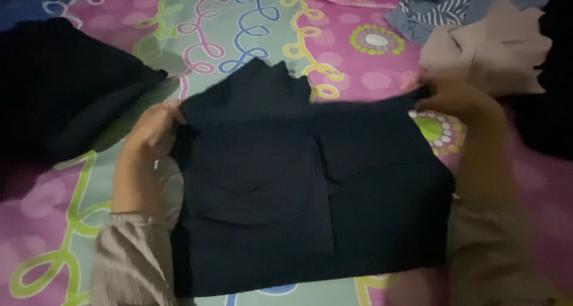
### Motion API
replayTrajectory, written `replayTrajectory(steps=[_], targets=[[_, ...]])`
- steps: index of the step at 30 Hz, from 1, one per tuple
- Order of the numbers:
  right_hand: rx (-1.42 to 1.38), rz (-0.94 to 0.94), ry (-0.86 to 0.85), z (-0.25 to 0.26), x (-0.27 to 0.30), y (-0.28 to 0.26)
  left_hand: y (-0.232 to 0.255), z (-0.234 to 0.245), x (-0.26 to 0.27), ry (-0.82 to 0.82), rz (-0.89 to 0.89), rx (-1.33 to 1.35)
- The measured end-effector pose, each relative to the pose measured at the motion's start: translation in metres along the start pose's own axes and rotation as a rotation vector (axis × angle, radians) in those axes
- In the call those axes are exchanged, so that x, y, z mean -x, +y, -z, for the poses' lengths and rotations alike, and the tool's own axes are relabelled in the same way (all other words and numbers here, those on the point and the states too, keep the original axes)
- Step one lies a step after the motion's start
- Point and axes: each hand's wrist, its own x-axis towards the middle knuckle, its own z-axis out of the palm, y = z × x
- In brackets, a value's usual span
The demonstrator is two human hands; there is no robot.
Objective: Folding a black t-shirt on a bed.
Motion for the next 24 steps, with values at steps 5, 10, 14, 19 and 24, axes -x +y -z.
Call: replayTrajectory(steps=[5, 10, 14, 19, 24], targets=[[0.177, -0.05, -0.29, 0.015, 0.029, -0.023, 0.029, 0.006, 0.026, -0.201, -0.021, -0.406], [0.463, -0.209, -0.389, 0.028, 0.055, -0.079, 0.084, -0.029, 0.082, -0.26, 0.203, -0.382], [0.441, -0.109, -0.413, 0.029, 0.049, -0.046, 0.106, -0.033, 0.101, -0.281, 0.181, -0.943], [0.361, -0.122, -0.388, 0.033, 0.049, -0.025, 0.102, 0.003, 0.103, -0.453, 0.101, -0.785], [0.354, 0.014, -0.352, 0.025, 0.057, -0.024, 0.102, 0.001, 0.118, -0.463, 0.049, -0.815]])
